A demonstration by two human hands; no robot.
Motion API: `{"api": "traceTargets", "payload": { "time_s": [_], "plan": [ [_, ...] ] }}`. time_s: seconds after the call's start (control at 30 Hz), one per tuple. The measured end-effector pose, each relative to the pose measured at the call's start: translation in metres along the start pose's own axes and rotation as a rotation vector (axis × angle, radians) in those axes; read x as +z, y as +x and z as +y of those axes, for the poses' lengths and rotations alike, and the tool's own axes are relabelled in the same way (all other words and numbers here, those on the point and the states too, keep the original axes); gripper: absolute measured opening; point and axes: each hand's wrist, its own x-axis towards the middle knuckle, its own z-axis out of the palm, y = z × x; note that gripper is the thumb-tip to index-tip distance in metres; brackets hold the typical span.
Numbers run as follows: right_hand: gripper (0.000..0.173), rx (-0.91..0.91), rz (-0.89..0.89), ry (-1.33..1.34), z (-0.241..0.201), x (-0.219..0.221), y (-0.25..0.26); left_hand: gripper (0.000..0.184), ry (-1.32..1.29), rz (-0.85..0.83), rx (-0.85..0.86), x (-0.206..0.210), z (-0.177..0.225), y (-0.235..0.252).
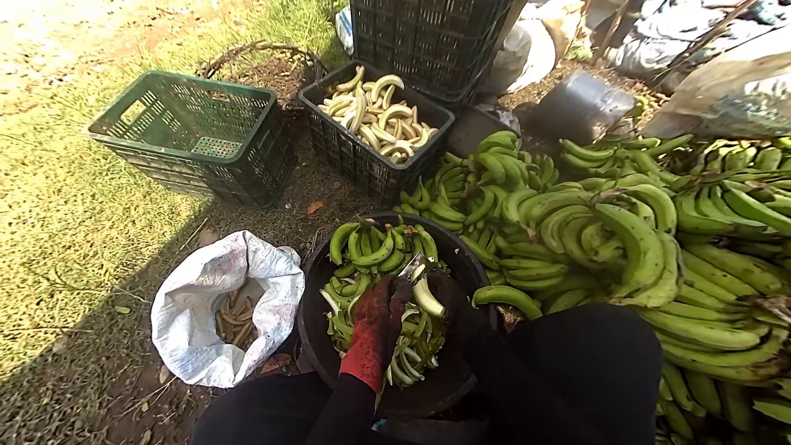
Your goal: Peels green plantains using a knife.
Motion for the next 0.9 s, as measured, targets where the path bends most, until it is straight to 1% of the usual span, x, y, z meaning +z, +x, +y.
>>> {"api": "traceTargets", "payload": {
  "time_s": [0.03,0.07,0.1,0.13,0.17,0.2,0.23,0.3,0.33,0.37,0.43,0.47,0.53,0.57,0.6,0.63,0.67,0.73,0.8,0.83,0.87,0.9],
  "plan": [
    [0.042,-0.037,0.100,0.104,0.005,0.002,0.014,0.049,0.022,0.000,0.031,0.004,0.006,-0.007],
    [0.043,-0.054,0.156,0.286,0.005,0.005,0.025,0.050,0.046,0.024,0.068,0.008,0.010,-0.012],
    [0.044,-0.015,0.182,0.511,-0.001,0.010,0.030,0.053,0.068,0.059,0.101,0.011,0.013,-0.016],
    [0.046,0.020,0.195,0.669,-0.012,0.013,0.030,0.055,0.089,0.096,0.123,0.013,0.015,-0.019],
    [0.048,0.031,0.219,0.741,-0.020,0.016,0.026,0.056,0.108,0.134,0.136,0.015,0.015,-0.019],
    [0.047,0.029,0.273,0.734,-0.025,0.020,0.024,0.056,0.114,0.154,0.125,0.016,0.016,-0.019],
    [0.045,0.028,0.333,0.650,-0.025,0.023,0.023,0.053,0.105,0.141,0.091,0.014,0.016,-0.017],
    [0.042,0.017,0.415,0.341,-0.026,0.029,0.020,0.048,0.081,0.112,0.024,0.008,0.015,-0.010],
    [0.041,-0.040,0.400,0.184,-0.023,0.031,0.016,0.046,0.057,0.077,-0.014,0.005,0.013,-0.005],
    [0.037,-0.100,0.312,0.105,-0.019,0.032,0.008,0.044,0.032,0.038,-0.048,0.001,0.008,0.000],
    [0.042,-0.165,-0.022,-0.087,-0.011,0.018,-0.005,0.045,0.001,-0.018,-0.077,-0.004,-0.005,0.009],
    [0.045,-0.158,-0.195,-0.173,-0.009,0.010,-0.008,0.047,0.000,-0.046,-0.092,-0.006,-0.012,0.012],
    [0.048,-0.082,-0.498,-0.307,-0.009,-0.002,-0.012,0.050,0.015,-0.108,-0.121,-0.007,-0.022,0.016],
    [0.049,-0.038,-0.609,-0.360,-0.010,-0.004,-0.013,0.052,0.027,-0.140,-0.139,-0.007,-0.024,0.018],
    [0.049,-0.001,-0.664,-0.373,-0.011,-0.006,-0.015,0.054,0.052,-0.154,-0.146,-0.007,-0.025,0.019],
    [0.050,0.039,-0.656,-0.301,-0.007,-0.009,-0.014,0.055,0.068,-0.152,-0.143,-0.005,-0.024,0.018],
    [0.047,0.083,-0.589,-0.141,0.000,-0.012,-0.012,0.056,0.063,-0.144,-0.133,-0.002,-0.023,0.017],
    [0.043,0.174,-0.359,0.212,0.007,-0.013,-0.005,0.055,0.045,-0.132,-0.071,0.000,-0.015,0.012],
    [0.047,0.281,-0.088,0.469,0.002,-0.010,0.002,0.049,0.079,-0.128,0.054,0.003,-0.003,0.002],
    [0.047,0.289,-0.055,0.625,-0.001,-0.012,0.004,0.047,0.123,-0.125,0.131,0.004,0.003,-0.004],
    [0.049,0.264,-0.077,0.743,0.006,-0.015,0.013,0.047,0.158,-0.104,0.211,0.006,0.007,-0.009],
    [0.052,0.278,-0.099,0.817,0.005,-0.016,0.017,0.049,0.192,-0.055,0.292,0.010,0.008,-0.014]
  ]
}}
